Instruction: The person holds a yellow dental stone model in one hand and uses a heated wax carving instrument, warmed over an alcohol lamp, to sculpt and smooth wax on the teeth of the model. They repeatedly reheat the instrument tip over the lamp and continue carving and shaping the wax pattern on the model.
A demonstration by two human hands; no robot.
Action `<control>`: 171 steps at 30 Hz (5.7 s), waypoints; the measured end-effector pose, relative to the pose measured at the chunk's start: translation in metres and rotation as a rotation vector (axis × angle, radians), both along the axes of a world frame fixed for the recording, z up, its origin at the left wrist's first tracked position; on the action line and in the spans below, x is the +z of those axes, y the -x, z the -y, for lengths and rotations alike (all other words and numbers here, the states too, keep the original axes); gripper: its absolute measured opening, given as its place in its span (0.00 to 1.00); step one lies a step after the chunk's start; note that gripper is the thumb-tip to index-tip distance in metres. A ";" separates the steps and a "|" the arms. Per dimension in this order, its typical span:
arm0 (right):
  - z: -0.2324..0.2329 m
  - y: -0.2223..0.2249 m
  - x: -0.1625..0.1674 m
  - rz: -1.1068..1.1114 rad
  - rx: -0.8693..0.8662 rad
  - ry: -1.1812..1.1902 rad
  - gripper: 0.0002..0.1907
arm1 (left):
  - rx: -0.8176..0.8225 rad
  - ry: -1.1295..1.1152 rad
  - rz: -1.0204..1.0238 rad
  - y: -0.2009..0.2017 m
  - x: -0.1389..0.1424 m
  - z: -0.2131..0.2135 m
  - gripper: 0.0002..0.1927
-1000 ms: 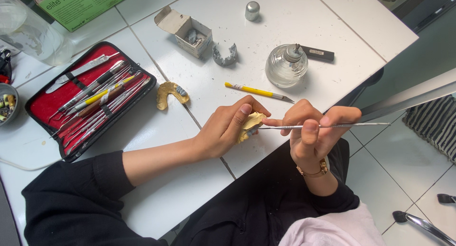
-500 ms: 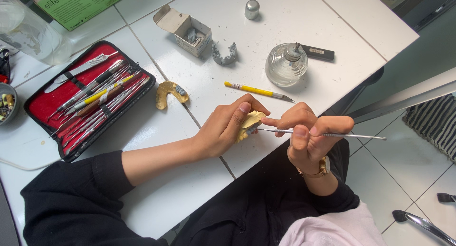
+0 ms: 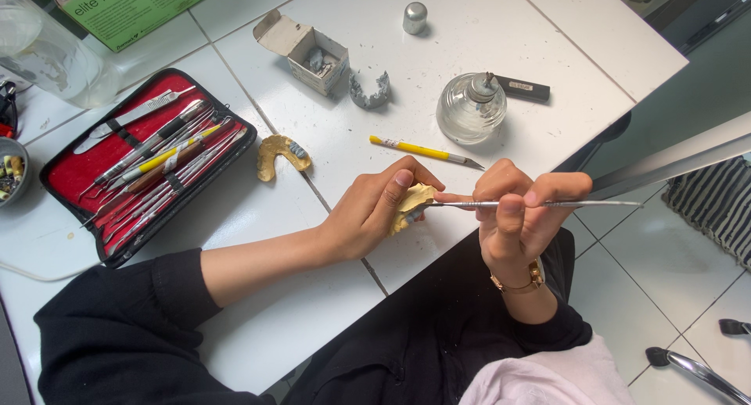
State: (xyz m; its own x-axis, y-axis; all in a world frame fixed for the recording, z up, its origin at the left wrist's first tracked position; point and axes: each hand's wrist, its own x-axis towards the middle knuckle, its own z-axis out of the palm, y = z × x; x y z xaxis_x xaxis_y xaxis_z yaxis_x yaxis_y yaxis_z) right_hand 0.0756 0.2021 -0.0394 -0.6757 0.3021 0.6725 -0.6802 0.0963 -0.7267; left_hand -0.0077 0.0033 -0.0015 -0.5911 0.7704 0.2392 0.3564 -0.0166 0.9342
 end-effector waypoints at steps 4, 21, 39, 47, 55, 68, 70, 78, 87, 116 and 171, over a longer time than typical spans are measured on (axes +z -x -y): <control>-0.001 0.001 0.001 -0.039 0.086 0.032 0.17 | -0.007 -0.011 0.001 0.000 -0.001 0.000 0.30; 0.002 0.000 0.008 -0.046 0.034 -0.127 0.14 | -0.006 -0.012 0.015 0.000 -0.001 0.000 0.30; 0.003 0.000 0.006 -0.042 0.036 -0.127 0.15 | -0.007 -0.013 0.011 0.000 -0.001 0.000 0.29; 0.003 0.001 0.004 -0.041 0.037 -0.099 0.14 | -0.006 -0.017 0.013 0.001 -0.001 0.000 0.28; 0.002 0.001 0.003 -0.045 0.043 -0.076 0.14 | -0.006 -0.013 0.022 0.001 -0.001 0.000 0.28; 0.002 0.001 0.003 -0.054 0.068 -0.063 0.13 | -0.010 -0.013 -0.001 0.002 -0.004 -0.001 0.29; 0.002 0.001 0.003 -0.046 0.075 -0.049 0.13 | -0.011 -0.015 -0.007 0.002 -0.004 -0.001 0.29; 0.002 0.003 0.003 -0.069 0.063 -0.038 0.13 | -0.010 -0.025 0.013 0.001 -0.002 0.000 0.29; 0.002 0.004 0.001 -0.072 0.036 -0.042 0.13 | -0.010 -0.019 0.012 0.001 -0.001 0.000 0.30; -0.080 0.053 0.008 0.096 -0.006 0.389 0.09 | -0.021 -0.012 0.036 0.003 -0.005 -0.001 0.30; -0.050 0.035 -0.001 -0.018 0.357 0.199 0.11 | -0.038 -0.031 0.159 0.005 -0.005 0.000 0.32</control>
State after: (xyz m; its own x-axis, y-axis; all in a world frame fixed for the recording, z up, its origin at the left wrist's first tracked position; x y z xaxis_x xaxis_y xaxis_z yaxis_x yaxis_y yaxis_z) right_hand 0.0410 0.2526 -0.0400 -0.7505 0.1760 0.6370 -0.6579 -0.2899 -0.6951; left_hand -0.0125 0.0031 -0.0061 -0.5938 0.7867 0.1689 0.2026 -0.0570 0.9776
